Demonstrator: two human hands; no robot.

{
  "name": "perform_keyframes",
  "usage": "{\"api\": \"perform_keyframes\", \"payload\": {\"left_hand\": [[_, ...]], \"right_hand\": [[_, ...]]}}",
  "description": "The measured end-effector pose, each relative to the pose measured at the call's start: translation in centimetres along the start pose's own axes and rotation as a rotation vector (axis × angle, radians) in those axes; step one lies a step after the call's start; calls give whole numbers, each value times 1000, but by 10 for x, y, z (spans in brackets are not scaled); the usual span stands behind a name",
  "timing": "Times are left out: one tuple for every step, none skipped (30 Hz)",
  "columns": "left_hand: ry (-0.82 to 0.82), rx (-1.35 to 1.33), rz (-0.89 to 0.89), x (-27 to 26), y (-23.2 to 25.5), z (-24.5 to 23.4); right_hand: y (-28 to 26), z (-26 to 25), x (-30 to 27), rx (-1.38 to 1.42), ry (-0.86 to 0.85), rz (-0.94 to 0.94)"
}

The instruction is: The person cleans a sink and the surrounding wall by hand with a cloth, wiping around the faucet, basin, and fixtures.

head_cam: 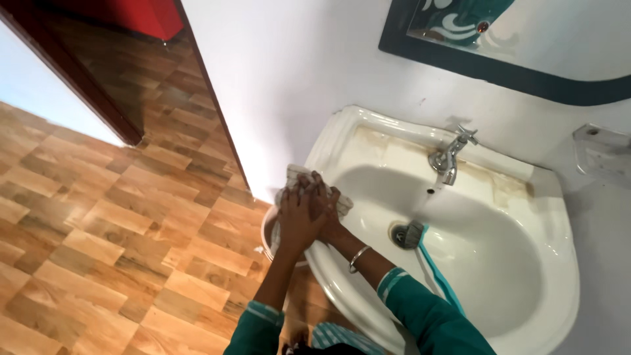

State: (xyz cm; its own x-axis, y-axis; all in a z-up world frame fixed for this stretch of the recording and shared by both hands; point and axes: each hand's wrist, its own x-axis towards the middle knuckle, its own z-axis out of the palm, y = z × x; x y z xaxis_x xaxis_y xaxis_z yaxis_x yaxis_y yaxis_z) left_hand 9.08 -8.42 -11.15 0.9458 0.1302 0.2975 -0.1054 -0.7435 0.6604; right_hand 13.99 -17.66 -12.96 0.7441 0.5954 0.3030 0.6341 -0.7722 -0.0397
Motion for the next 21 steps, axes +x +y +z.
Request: {"api": "perform_keyframes", "payload": {"left_hand": [[-70, 26, 11, 15, 2, -5], [-63, 28, 19, 30, 5, -6], [-66, 31, 27, 46, 9, -4], [-76, 38, 33, 59, 12, -2], [-99, 39, 33, 73, 14, 2], [-131, 23, 39, 85, 13, 6], [-167, 8, 44, 99, 9, 10], [-199, -13, 45, 109, 4, 11], [-216, -23, 52, 119, -2, 12], [-238, -39, 43, 125, -5, 15], [-239, -54, 38, 131, -8, 17], [-240, -62, 26, 128, -12, 18], [-234, -63, 17, 121, -13, 20], [-216, -62, 12, 115, -14, 18], [-193, -54, 15, 105, -14, 15], [-172, -37, 17, 95, -12, 15], [-145, -28, 19, 85, -12, 12], [-123, -20, 19, 70, -11, 11], [-104, -13, 17, 55, -12, 10], [-83, -9, 16, 41, -10, 11], [-55, -4, 18, 27, -9, 12]], "right_hand": [[4, 7, 6, 30, 33, 76], [13, 11, 15, 27, 43, 74], [23, 16, 23, 3, 81, 81], [31, 21, 30, -19, 117, 94], [35, 28, 37, -21, 126, 99], [42, 33, 40, 50, 158, 141], [49, 37, 43, 122, 190, 183], [52, 41, 47, 116, 198, 189], [52, 44, 52, 110, 213, 203], [52, 45, 52, 105, 222, 215], [55, 45, 53, 99, 223, 219], [55, 46, 54, 87, 221, 205], [52, 46, 51, 75, 219, 191], [49, 45, 49, 79, 228, 181], [47, 42, 45, 79, 216, 159], [44, 38, 42, 75, 207, 135], [39, 35, 39, 74, 220, 123], [33, 33, 29, 77, 112, 133], [27, 31, 20, 79, 4, 143], [22, 29, 8, 78, 6, 138], [19, 27, -4, 106, 59, 55]]}}
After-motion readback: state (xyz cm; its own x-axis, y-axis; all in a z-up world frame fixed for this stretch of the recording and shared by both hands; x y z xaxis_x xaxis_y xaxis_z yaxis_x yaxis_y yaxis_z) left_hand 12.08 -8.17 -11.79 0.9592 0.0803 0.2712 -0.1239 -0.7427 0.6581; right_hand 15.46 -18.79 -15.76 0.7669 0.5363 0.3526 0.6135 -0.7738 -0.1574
